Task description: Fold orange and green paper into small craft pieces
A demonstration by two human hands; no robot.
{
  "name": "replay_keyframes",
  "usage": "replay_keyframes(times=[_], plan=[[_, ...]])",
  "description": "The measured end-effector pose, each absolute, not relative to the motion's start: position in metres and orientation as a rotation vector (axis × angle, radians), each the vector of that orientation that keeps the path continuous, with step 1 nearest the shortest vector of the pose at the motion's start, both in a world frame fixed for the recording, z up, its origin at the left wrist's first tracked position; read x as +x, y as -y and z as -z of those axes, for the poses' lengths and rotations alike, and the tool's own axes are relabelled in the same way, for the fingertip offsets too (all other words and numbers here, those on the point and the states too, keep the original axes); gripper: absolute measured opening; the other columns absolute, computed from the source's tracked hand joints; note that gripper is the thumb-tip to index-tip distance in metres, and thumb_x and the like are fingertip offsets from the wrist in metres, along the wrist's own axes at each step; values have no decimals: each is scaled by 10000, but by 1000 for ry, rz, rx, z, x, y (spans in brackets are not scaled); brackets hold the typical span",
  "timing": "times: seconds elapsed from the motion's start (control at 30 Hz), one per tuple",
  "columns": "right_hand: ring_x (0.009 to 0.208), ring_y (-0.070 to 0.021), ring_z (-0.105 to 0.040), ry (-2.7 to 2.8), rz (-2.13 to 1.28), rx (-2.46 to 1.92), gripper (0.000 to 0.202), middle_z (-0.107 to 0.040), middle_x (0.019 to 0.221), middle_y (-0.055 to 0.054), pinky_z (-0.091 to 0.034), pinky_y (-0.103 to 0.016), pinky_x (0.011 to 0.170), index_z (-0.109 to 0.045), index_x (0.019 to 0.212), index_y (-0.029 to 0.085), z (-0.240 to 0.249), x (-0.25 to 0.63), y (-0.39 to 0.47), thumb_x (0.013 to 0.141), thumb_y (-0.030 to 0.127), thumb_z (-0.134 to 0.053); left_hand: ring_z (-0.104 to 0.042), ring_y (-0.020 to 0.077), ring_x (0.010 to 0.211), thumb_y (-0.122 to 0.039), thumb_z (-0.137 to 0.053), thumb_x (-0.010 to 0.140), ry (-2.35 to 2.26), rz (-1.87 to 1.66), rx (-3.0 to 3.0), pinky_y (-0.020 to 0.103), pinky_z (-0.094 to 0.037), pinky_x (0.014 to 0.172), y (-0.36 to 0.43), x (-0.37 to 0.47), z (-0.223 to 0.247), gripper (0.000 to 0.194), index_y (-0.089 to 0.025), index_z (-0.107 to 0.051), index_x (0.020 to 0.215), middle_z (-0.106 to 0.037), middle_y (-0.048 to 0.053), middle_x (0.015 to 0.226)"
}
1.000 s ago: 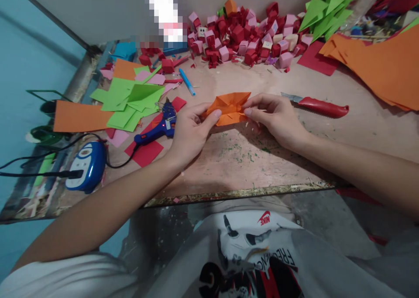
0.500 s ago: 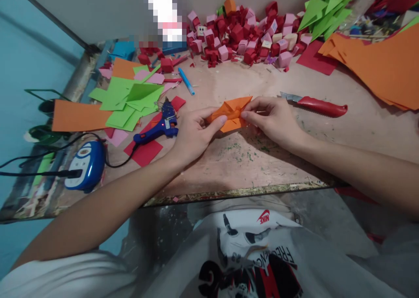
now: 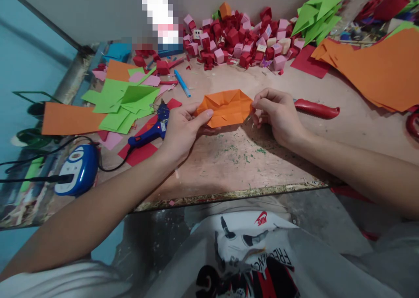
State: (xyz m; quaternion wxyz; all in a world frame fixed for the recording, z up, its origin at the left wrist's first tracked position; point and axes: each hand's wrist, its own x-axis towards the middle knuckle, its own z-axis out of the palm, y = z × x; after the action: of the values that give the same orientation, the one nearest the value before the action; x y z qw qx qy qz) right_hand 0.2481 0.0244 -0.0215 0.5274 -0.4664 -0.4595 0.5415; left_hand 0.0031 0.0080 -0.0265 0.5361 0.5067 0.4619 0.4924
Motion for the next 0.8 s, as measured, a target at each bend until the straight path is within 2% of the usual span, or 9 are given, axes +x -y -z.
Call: replay_keyframes(times=[0.13, 0.27, 0.33, 0.47, 0.57, 0.7, 0.8], plan=[[539, -129, -620, 1097, -1311, -1127, 139, -695, 715, 12, -493, -265, 488, -688, 818, 228, 20, 249, -24, 846, 137, -789, -856, 234, 787, -453, -976, 839, -1129, -1153, 1192, 366, -764, 747, -7, 3, 24, 377, -161, -872, 1052, -880, 82, 965], [763, -167, -734, 1172, -1412, -1117, 189, -838, 1005, -43, -569, -267, 593, -806, 1006, 225, 19, 251, -22, 846, 204, -905, -843, 231, 819, -507, -1023, 808, -1084, -1143, 1221, 346, -745, 738, -7, 3, 24, 448, -162, -882, 1057, -884, 86, 990], [797, -171, -733, 1214, -1477, -1111, 150, -860, 1065, -64, -594, -273, 637, -845, 981, 210, 18, 251, -20, 841, 203, -899, -825, 220, 821, -513, -1030, 807, -1059, -1117, 1252, 328, -726, 726, -7, 3, 25, 438, -168, -889, 1038, -880, 79, 995], [721, -181, -723, 1225, -1555, -1118, 77, -855, 940, -72, -626, -297, 631, -855, 864, 207, 15, 248, -17, 805, 193, -902, -785, 199, 806, -499, -1035, 814, -1066, -1094, 1344, 304, -676, 731, -9, 1, 28, 378, -193, -906, 994, -877, 59, 988], [689, -173, -727, 1221, -1558, -1130, 64, -854, 895, -73, -631, -279, 605, -854, 823, 204, 13, 246, -15, 794, 185, -908, -798, 224, 873, -543, -1043, 796, -1085, -1089, 1404, 328, -672, 788, -10, 1, 29, 411, -197, -911, 976, -891, 71, 1031], [598, -139, -665, 1217, -1558, -1135, 61, -850, 873, -63, -597, -261, 534, -858, 819, 201, 14, 247, -16, 787, 191, -909, -825, 259, 962, -560, -1018, 815, -1101, -1124, 1389, 376, -698, 875, -10, 2, 28, 434, -193, -916, 1023, -896, 89, 1046], [642, -160, -693, 1236, -1553, -1111, 59, -859, 894, -59, -606, -275, 551, -871, 846, 214, 14, 248, -16, 808, 213, -916, -844, 277, 1017, -532, -1022, 806, -1099, -1129, 1363, 401, -711, 934, -9, 3, 26, 415, -204, -917, 1038, -901, 93, 1085]])
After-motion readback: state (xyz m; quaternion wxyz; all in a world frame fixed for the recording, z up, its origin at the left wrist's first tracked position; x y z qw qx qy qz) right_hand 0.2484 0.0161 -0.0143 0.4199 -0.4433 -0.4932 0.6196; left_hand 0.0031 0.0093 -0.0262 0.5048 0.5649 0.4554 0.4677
